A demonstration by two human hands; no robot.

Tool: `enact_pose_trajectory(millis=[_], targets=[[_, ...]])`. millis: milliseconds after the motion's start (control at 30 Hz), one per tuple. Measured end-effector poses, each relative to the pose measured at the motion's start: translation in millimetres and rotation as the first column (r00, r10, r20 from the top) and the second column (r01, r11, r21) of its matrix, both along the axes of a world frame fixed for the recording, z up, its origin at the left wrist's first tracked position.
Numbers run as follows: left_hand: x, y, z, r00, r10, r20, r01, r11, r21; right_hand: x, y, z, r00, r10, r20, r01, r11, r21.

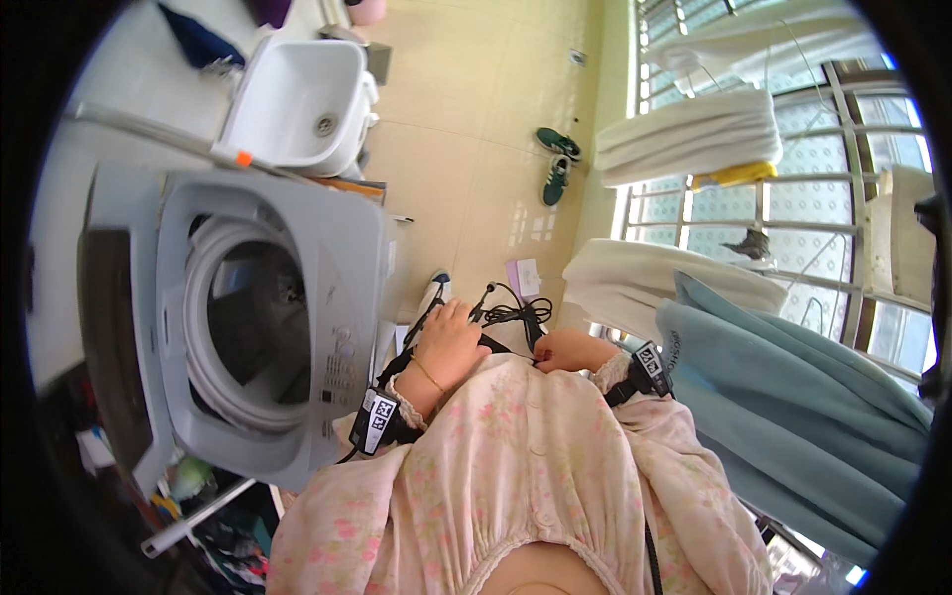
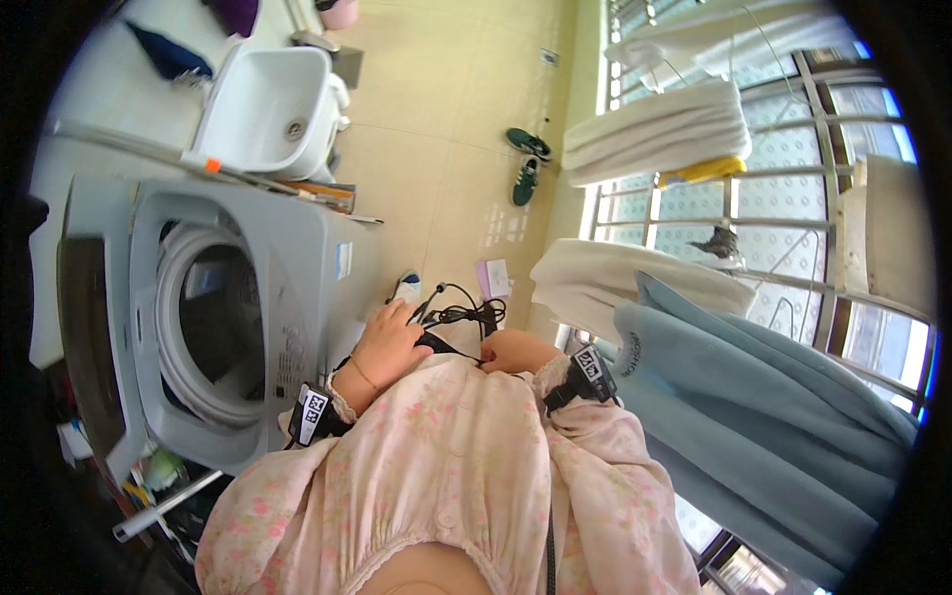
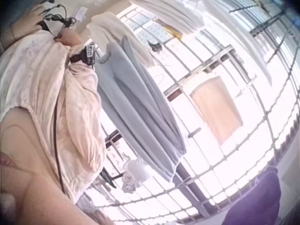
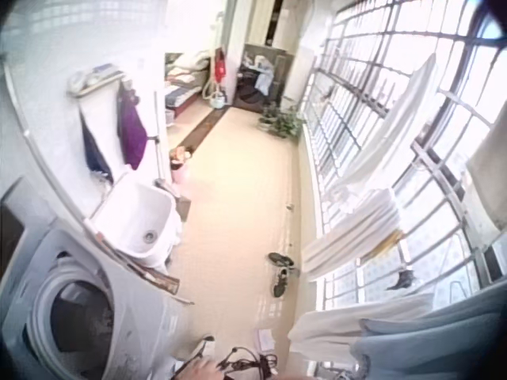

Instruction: The person folds several pairs of socks on a bed and places them into a green plastic bin. They then carry the bin to a balcony area and set it down near a washing machine. Finally, they remove a white garment from a hanger on a drying rack.

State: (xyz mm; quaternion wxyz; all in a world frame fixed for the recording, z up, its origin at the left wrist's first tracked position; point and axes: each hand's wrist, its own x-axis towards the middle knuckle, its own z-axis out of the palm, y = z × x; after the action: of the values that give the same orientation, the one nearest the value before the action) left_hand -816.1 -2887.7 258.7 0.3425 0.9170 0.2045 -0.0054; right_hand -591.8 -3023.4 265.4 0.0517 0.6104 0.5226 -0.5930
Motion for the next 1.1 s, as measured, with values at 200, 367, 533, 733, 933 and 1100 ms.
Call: enact_pose_trajectory(millis=[200,367,533,733,933,1100], targets=[[51.7,39.0,-0.9,0.993,-0.114,0.020,0.115,0.985,-0.130,36.2,8.2,19.3,0.986,-0.162,0.046,0.160,0.986,0.036],[121.2,72.7,-1.1,0.993,-0.080,0.088,0.100,0.962,-0.254,96.7,15.5,30.9,0.940,-0.341,0.006,0.339,0.936,0.092],[216.6,99.1,12.7,0.938,-0.331,-0.101,0.314,0.937,-0.155,160.6,15.0,40.4,0.867,-0.496,0.037,0.481,0.855,0.193],[293.0,119.5,32.9,0.855,-0.513,-0.073,0.513,0.858,-0.023,221.9,-19.1,32.2,0.402,-0.824,0.399,0.522,0.564,0.640],[374.9,145.6,46.8,0.629,-0.770,-0.110,0.768,0.637,-0.064,304.3,-79.0,18.3,-0.242,-0.536,0.809,0.424,0.691,0.585],[426.0,179.6,44.8,0.442,-0.887,-0.133,0.892,0.450,-0.033,281.5,-95.8,-20.3,0.016,-0.304,0.953,0.730,0.655,0.196]])
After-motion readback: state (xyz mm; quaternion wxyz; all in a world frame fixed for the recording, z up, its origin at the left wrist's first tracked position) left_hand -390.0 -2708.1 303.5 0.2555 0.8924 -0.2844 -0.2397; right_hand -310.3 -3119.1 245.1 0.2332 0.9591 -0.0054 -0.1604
